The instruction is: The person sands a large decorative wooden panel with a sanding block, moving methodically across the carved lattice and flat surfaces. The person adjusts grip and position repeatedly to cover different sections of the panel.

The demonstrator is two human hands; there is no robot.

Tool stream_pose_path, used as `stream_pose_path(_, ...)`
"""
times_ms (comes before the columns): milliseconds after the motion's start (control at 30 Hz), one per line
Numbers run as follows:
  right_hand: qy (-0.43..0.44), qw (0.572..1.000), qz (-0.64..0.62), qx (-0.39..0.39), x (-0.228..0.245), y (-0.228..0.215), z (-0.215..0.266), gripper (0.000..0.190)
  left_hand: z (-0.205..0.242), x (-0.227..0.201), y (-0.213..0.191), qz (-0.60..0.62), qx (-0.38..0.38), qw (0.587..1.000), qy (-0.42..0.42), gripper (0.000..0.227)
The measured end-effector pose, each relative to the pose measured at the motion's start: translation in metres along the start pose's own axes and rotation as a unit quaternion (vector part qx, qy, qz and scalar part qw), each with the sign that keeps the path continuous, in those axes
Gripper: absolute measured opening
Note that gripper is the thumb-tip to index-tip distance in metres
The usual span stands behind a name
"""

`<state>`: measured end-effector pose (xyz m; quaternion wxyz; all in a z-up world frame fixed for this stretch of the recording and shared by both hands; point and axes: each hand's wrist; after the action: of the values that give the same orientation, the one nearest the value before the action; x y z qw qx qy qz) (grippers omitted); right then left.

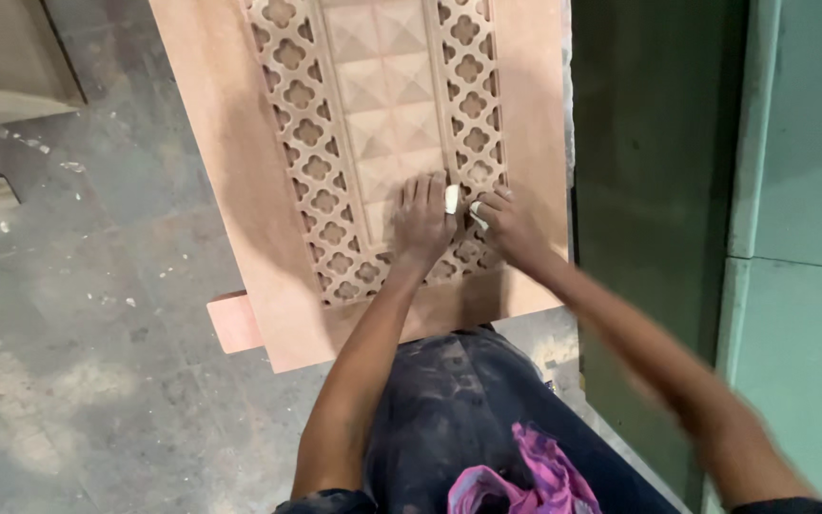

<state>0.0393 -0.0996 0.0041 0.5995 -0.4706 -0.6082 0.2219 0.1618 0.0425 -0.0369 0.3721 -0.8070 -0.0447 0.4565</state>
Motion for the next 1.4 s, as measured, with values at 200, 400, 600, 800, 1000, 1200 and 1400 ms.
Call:
stream_pose_path(200,0.075,0.989,0.091,-0.085,0.018,0.029,-0.002,0.022,-0.004,-0.006,0.008,-0.029,-0.022,0.999,-0.012,0.043)
stream_pose_path(400,0.609,0.641,-0.411,-0.222,-0.022,0.026,0.009,0.019,0.005,-0.003,0.020,-0.071,-0.056,0.996,0.000,0.042)
stream_pose_path(600,0.509,0.808,-0.218,-0.202,-0.003,0.007,0.024,0.019,0.004,0.000,0.015,-0.027,-0.022,0.999,-0.005,0.048)
stream_pose_path(800,0.282,0.928,0.142,-0.197,0.038,0.034,-0.001,0.013,0.007,0.002,0.019,-0.028,-0.049,0.998,0.011,0.051)
stream_pose_path(1000,0.280,0.935,0.134,-0.171,0.048,0.047,0.000,0.013,0.006,0.000,0.019,-0.038,-0.011,0.999,-0.018,0.046)
stream_pose_path(1200,0.196,0.980,-0.004,-0.023,0.004,0.012,-0.001,0.024,0.006,-0.002,0.015,-0.055,-0.027,0.998,-0.003,0.041)
stream_pose_path(1400,0.141,0.989,-0.013,-0.046,-0.034,-0.027,0.006,0.014,0.002,-0.003,0.014,-0.008,-0.027,0.999,-0.016,0.053)
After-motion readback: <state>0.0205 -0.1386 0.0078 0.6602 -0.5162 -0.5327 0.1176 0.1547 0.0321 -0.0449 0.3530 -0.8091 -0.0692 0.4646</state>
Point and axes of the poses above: each hand's wrist, its own z-axis away from the middle knuckle, its own y-axis out of the palm, x = y × z, and after that the axes turned 14 degrees about -x, right-handed
